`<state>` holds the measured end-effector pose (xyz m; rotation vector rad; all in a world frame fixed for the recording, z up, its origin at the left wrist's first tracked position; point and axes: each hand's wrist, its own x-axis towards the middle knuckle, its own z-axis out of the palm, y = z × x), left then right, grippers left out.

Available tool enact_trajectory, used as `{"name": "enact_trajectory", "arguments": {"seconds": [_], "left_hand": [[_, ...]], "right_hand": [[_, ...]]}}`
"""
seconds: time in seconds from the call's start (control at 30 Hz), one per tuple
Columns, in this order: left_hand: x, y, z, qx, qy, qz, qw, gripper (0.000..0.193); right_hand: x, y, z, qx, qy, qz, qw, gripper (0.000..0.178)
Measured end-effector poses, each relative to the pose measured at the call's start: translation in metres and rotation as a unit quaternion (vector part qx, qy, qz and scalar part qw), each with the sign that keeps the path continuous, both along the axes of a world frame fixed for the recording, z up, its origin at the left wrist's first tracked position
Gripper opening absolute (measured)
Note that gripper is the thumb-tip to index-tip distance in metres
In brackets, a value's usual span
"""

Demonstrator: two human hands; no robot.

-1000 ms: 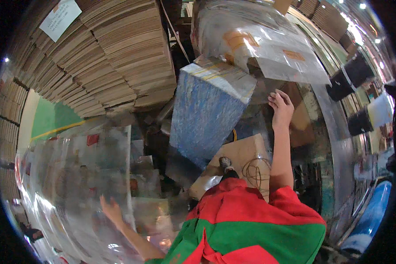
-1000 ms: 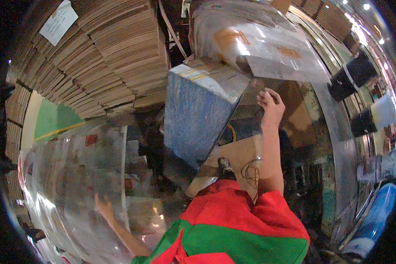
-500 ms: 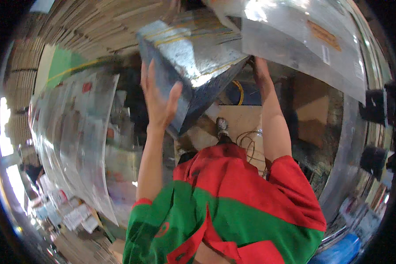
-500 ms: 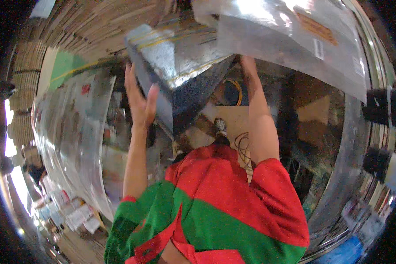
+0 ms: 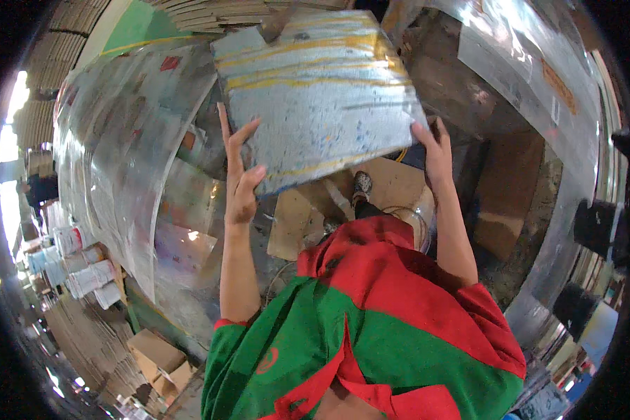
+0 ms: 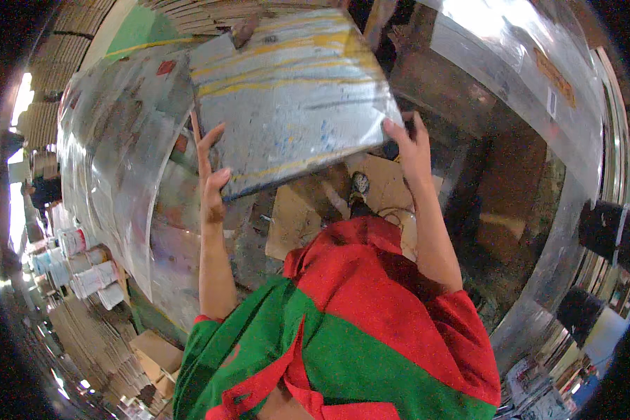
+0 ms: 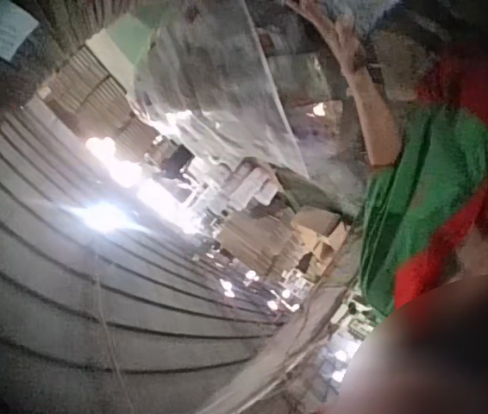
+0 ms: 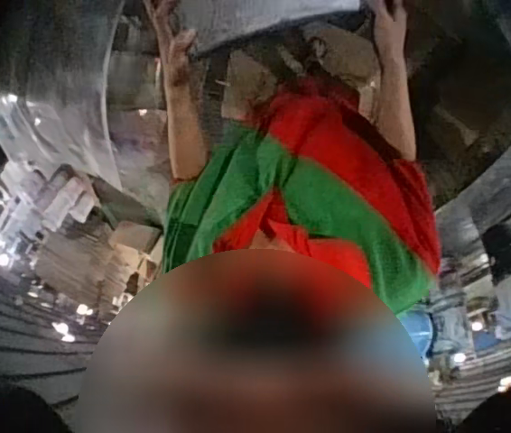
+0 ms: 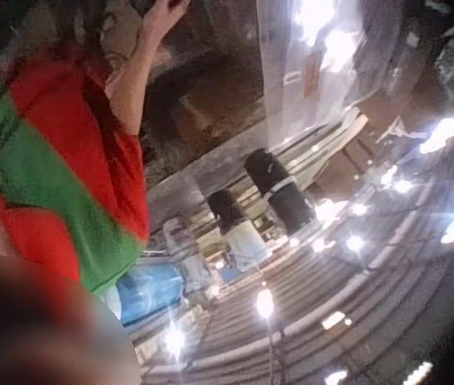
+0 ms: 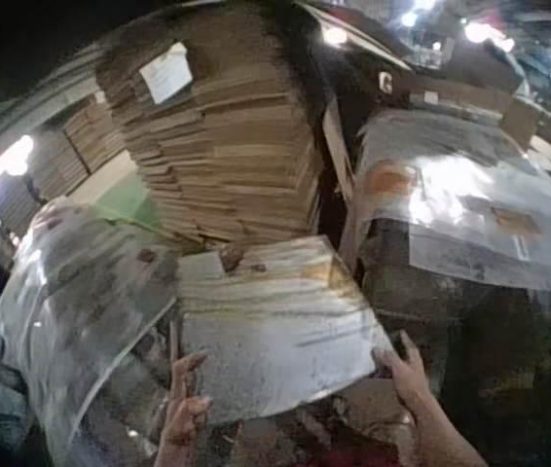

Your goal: The person repeatedly picks up flat items and places them into clear plastic bags, then sets the filled bags onto a stack. The person handles the items one at a time and uses both hands to manage the bags.

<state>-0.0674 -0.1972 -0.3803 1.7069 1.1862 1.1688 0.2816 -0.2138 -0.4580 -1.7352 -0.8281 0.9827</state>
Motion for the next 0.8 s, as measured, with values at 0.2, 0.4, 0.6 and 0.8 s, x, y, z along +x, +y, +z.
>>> {"name": "enact_trajectory", "arguments": {"seconds": [0.2, 0.4, 0.6, 0.8], "left_hand": [[-0.083, -0.085, -0.002, -0.044, -0.039, 0.070, 0.996, 0.072], [-0.114, -0.142, -0.008, -0.027, -0.059, 0.089, 0.994, 0.066], [-0.121, -0.189, -0.012, -0.057, -0.037, 0.145, 0.987, 0.052], [-0.088, -0.216, 0.032, -0.198, 0.114, 0.371, 0.900, 0.035]], "right_hand": [[-0.029, -0.018, 0.047, 0.005, -0.038, 0.246, 0.969, 0.053], [-0.093, 0.080, 0.105, 0.351, -0.323, 0.330, 0.814, 0.053], [-0.138, 0.089, 0.110, 0.120, -0.308, 0.466, 0.821, 0.051], [-0.150, 0.069, 0.100, 0.202, -0.223, 0.562, 0.770, 0.045]]}}
